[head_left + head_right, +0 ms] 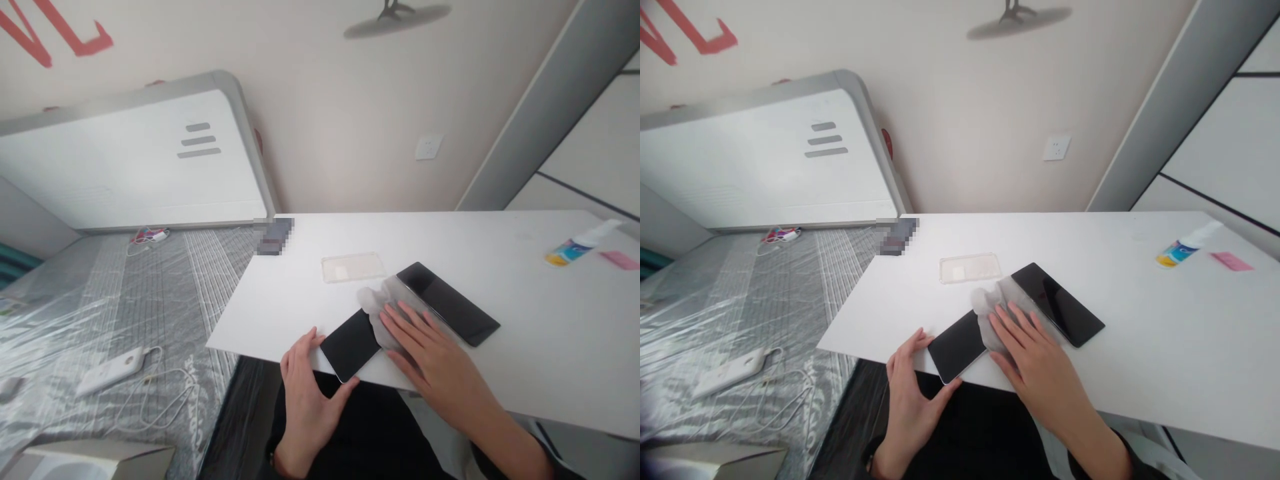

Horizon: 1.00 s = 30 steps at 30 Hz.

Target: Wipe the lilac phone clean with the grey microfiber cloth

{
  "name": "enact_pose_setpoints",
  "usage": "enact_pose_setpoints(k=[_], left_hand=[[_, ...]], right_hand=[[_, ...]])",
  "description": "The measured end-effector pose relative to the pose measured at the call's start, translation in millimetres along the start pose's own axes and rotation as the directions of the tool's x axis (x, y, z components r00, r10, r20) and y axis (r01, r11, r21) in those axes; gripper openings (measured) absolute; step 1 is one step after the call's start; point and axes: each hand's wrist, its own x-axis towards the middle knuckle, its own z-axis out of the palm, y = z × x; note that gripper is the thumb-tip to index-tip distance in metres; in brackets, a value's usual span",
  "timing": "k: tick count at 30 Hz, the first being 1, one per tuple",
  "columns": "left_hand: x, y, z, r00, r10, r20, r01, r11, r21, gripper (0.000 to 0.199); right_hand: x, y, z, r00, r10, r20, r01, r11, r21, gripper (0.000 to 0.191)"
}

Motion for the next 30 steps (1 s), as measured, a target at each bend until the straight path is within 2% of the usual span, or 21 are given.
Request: enact_pose_setpoints(k=[3, 7, 9, 12, 14, 17, 19, 20, 21, 23, 25, 26, 28, 30], left_hand=[[4, 2, -6.0, 0.993, 0.118, -0.015, -0.118, 0.993, 0.029, 0.048], [9, 4, -7.5, 0.952, 0.299, -0.070, -0.300, 0.954, -0.003, 0.030], [12, 4, -4.7, 0.951, 0.299, -0.079, -0.300, 0.954, -0.014, 0.013], [16, 4, 1.8, 0.971, 0.227, -0.075, -0.229, 0.973, -0.019, 0.009], [18, 4, 6.3, 0.978, 0.195, -0.074, -0.198, 0.980, -0.029, 0.011], [19, 5, 11.3, 0.964, 0.232, -0.133, -0.237, 0.971, -0.027, 0.012], [19, 6, 12.5, 0.946, 0.268, -0.183, -0.277, 0.960, -0.026, 0.014], [18, 8, 12.5, 0.944, 0.269, -0.190, -0.279, 0.960, -0.028, 0.014], [19, 9, 12.2, 0.949, 0.257, -0.182, -0.267, 0.963, -0.033, 0.012], [19, 12, 11.6, 0.963, 0.221, -0.157, -0.229, 0.973, -0.036, 0.011], [19, 14, 11.9, 0.969, 0.203, -0.143, -0.210, 0.977, -0.033, 0.013], [19, 14, 12.7, 0.968, 0.205, -0.146, -0.211, 0.977, -0.029, 0.013], [18, 11, 15.4, 0.961, 0.216, -0.170, -0.221, 0.975, -0.010, 0.015], [17, 7, 18.3, 0.948, 0.233, -0.217, -0.235, 0.972, 0.017, 0.016]], right_hand=[[-7, -4, -3, 0.992, -0.042, -0.116, 0.047, 0.998, 0.044, 0.051], [-1, -14, -9, 0.957, 0.066, -0.281, -0.011, 0.981, 0.192, 0.046], [8, -16, -11, 0.943, 0.105, -0.316, -0.023, 0.967, 0.254, 0.039], [21, -24, -8, 0.938, 0.073, -0.338, 0.009, 0.972, 0.236, 0.038], [25, -37, -6, 0.951, 0.016, -0.309, 0.043, 0.982, 0.183, 0.042], [27, -62, -6, 0.974, -0.147, -0.172, 0.173, 0.974, 0.145, 0.052], [28, -69, -8, 0.960, -0.267, -0.079, 0.276, 0.951, 0.140, 0.057], [28, -67, -9, 0.957, -0.283, -0.059, 0.289, 0.948, 0.132, 0.058], [29, -62, -9, 0.964, -0.260, -0.060, 0.266, 0.957, 0.113, 0.058], [29, -49, -8, 0.985, -0.121, -0.123, 0.128, 0.990, 0.052, 0.056], [28, -41, -5, 0.980, 0.019, -0.200, -0.017, 1.000, 0.009, 0.054], [28, -43, -3, 0.977, 0.045, -0.210, -0.045, 0.999, 0.001, 0.056], [25, -55, -2, 0.987, 0.001, -0.163, 0.001, 1.000, 0.011, 0.063], [23, -71, -1, 0.989, -0.122, -0.079, 0.126, 0.991, 0.039, 0.074]])
